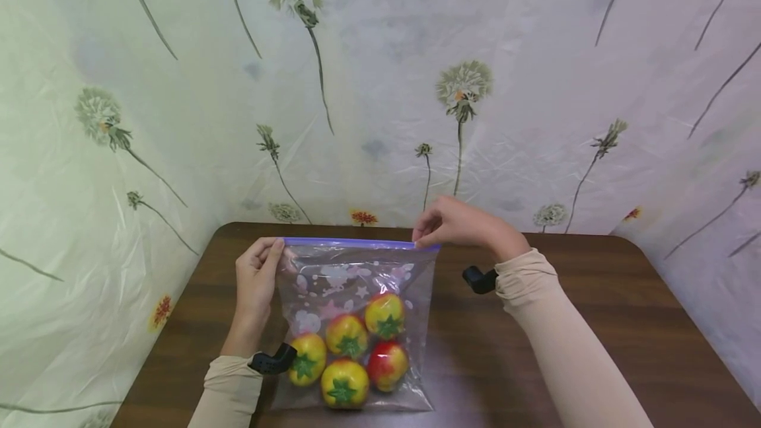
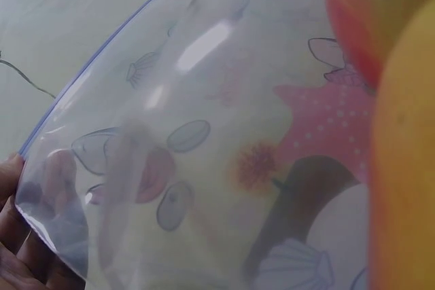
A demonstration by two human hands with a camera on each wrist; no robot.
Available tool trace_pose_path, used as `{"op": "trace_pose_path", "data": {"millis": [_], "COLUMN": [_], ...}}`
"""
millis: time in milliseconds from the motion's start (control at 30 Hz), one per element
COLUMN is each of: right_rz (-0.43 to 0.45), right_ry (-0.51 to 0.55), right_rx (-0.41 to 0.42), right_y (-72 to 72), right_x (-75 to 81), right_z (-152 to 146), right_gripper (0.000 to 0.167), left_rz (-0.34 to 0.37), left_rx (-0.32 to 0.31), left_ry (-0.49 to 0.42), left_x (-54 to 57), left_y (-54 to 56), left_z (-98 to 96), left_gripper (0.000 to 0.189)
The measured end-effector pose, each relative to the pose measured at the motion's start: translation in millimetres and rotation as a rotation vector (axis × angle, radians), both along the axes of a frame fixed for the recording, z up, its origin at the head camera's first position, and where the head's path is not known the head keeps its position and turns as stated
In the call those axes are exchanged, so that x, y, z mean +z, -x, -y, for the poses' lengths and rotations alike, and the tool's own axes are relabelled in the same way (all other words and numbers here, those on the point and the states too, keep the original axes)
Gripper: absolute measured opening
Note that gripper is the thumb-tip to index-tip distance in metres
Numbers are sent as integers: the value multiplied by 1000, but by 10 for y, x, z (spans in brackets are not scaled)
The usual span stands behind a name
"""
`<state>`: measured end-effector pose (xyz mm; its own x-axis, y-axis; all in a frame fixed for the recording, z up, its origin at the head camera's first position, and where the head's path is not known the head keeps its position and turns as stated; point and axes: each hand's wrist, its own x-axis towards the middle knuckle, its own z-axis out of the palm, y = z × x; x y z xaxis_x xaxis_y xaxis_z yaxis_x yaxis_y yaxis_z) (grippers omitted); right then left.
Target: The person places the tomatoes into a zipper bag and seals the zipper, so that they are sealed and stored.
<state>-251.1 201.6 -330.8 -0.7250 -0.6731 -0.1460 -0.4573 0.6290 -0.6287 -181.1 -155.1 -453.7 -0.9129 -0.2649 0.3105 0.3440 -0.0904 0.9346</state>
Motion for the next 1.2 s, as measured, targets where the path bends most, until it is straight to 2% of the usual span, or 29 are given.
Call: {"op": "trace_pose_path", "data": {"millis": [600, 767, 967, 1200], "right_rz": [14, 16, 64, 120], "right_ry": [9, 6, 16, 29], "right_rx": [-27, -24, -23, -27], "right_y": [-8, 1, 71, 159], "right_x": [-37, -63, -215, -457], "right_z": [-109, -112, -145, -160], "right_gripper": [8, 9, 10, 11], "left_rz": [-1, 4, 53, 79], "left_rx": [-3, 11, 46, 14], "left_ry": [1, 3, 56, 89], "left_x": [-8, -48, -141, -216], "left_y": [4, 37, 94, 119], "left_z": [16, 4, -8, 8], "left_gripper": [24, 24, 24, 24]}}
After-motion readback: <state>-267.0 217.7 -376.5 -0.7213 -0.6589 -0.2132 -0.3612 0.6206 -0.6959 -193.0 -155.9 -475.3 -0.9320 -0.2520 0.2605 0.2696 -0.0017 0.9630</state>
